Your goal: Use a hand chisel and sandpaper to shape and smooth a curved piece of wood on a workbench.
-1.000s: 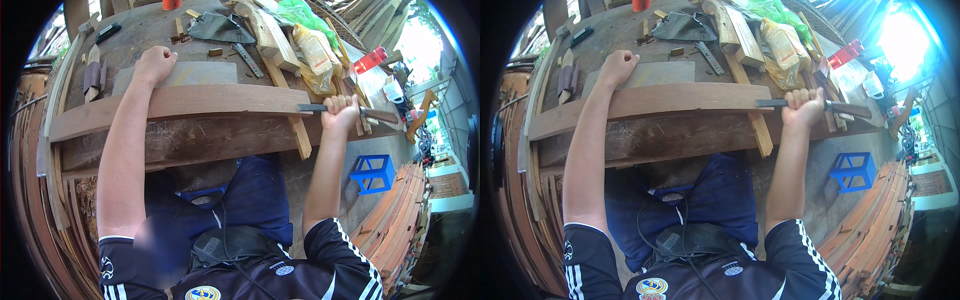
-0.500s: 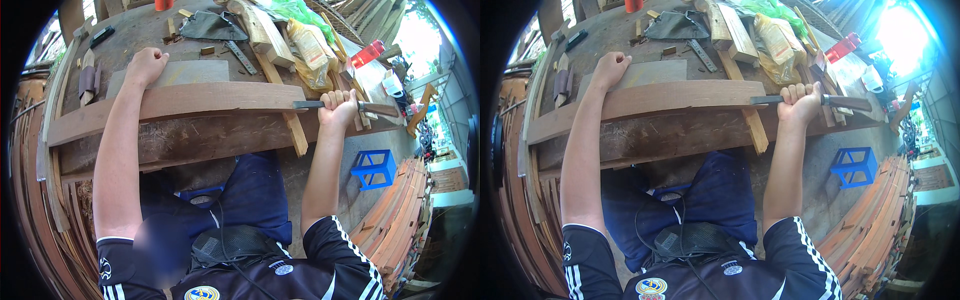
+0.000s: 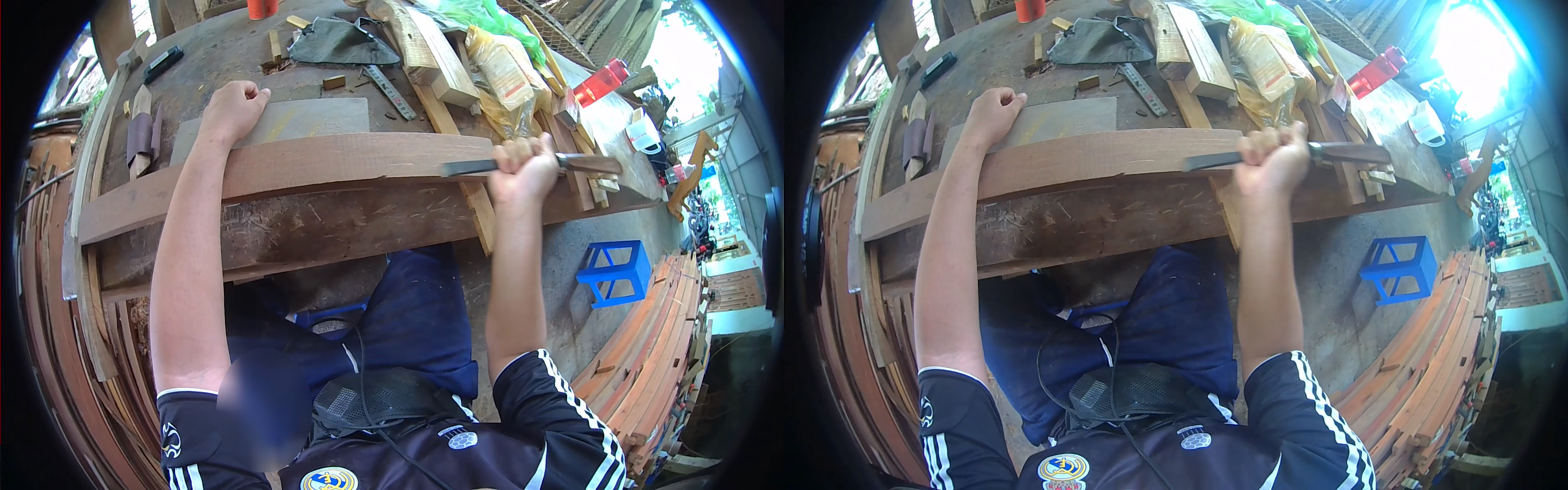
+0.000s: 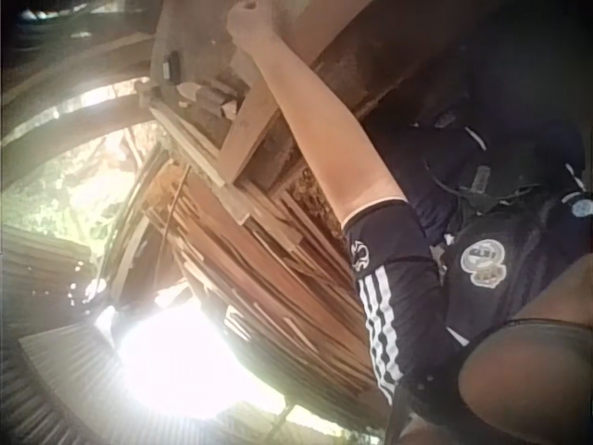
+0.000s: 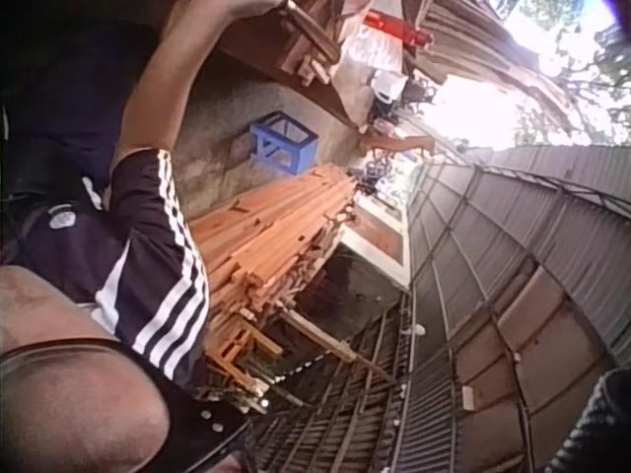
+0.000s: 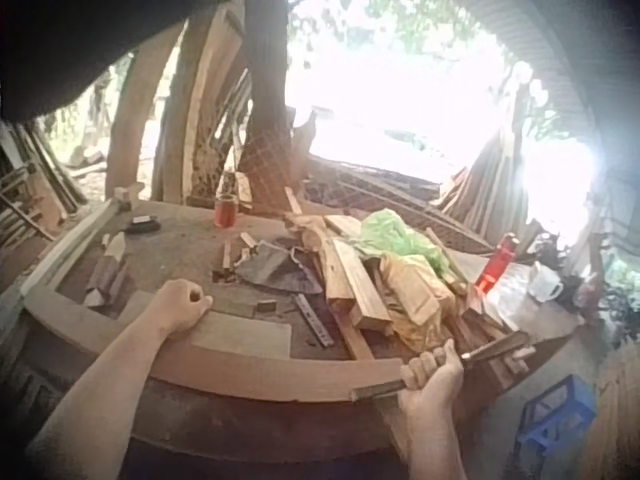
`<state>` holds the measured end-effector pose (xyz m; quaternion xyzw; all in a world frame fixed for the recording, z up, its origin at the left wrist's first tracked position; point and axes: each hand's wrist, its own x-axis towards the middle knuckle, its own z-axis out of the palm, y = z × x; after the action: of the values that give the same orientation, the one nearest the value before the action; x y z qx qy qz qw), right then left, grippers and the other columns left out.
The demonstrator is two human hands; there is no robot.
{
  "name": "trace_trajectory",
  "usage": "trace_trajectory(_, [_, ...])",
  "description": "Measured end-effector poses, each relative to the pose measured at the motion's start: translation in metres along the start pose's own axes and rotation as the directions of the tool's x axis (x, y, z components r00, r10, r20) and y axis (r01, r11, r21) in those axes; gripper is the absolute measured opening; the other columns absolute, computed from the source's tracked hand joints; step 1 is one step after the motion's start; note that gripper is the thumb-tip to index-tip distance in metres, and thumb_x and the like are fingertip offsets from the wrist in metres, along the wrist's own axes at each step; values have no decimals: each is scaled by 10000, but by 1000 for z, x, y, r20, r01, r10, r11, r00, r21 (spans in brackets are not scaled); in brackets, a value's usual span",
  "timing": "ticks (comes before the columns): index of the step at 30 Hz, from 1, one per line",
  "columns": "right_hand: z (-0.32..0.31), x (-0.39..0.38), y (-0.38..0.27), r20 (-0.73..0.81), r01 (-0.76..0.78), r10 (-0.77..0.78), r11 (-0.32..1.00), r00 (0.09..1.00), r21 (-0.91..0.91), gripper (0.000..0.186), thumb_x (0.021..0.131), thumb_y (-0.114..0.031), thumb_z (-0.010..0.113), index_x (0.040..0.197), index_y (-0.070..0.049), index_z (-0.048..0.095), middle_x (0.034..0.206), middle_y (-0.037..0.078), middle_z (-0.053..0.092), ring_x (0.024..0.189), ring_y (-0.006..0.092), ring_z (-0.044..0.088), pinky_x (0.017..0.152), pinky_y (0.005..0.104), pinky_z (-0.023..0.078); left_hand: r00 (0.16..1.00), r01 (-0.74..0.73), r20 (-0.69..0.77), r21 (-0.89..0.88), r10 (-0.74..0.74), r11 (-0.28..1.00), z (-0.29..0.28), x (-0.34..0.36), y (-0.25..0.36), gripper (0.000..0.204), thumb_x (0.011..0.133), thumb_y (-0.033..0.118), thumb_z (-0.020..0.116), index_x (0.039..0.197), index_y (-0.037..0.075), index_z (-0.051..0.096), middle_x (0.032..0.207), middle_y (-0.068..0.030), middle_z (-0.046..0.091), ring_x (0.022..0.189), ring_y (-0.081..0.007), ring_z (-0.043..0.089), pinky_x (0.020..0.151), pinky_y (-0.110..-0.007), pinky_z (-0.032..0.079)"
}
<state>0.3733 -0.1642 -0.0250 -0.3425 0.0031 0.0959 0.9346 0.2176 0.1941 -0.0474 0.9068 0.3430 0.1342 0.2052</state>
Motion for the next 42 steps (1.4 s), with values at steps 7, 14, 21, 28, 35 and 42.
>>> trace_trajectory(7, [0,-8,-14,41,96,-93,992,995,-79,452,1042,-360,314,631,-172,308,480,-40,170,399,110,129,386,287,138,1000,0,-5,-60,-1,998,2,-3,-8,326,873,379,585,879,73,698,918,-155,699,914,-322,662,845,-414,496])
trace_trajectory(14, [-11,9,-19,-8,95,-96,993,995,-64,514,1045,-369,256,573,-164,269,462,-39,163,397,117,99,386,299,119,1000,17,-3,-20,-17,1000,0,0,3,318,876,375,573,889,87,708,949,-146,703,952,-318,655,876,-437,487])
trace_trajectory(21, [36,-26,16,48,88,-82,985,995,-150,462,1038,-356,332,619,-160,321,474,-30,194,403,121,139,399,298,144,1000,5,-1,-84,-5,996,5,-3,-16,339,872,386,574,913,77,706,971,-146,705,968,-322,654,885,-431,487])
trace_trajectory(28, [-10,31,-37,-21,161,-164,983,986,-87,498,1045,-390,224,604,-167,279,462,-32,173,396,114,103,395,292,121,1000,0,-21,0,0,1000,2,2,3,327,864,396,584,884,94,706,961,-149,702,966,-331,653,870,-422,490])
trace_trajectory(35, [43,-12,22,68,88,-80,987,994,-132,480,1042,-360,313,607,-162,275,472,-26,187,416,119,102,410,304,138,999,15,39,-96,-12,995,6,2,-18,330,873,404,586,873,94,699,900,-131,703,894,-320,657,845,-419,493])
trace_trajectory(42, [-33,58,-56,-64,212,-218,973,974,-93,479,1040,-385,204,614,-168,239,463,-36,165,397,109,110,372,274,129,1000,-1,9,-11,1,1000,3,6,6,329,872,397,590,863,85,695,884,-135,702,880,-310,659,828,-404,495])
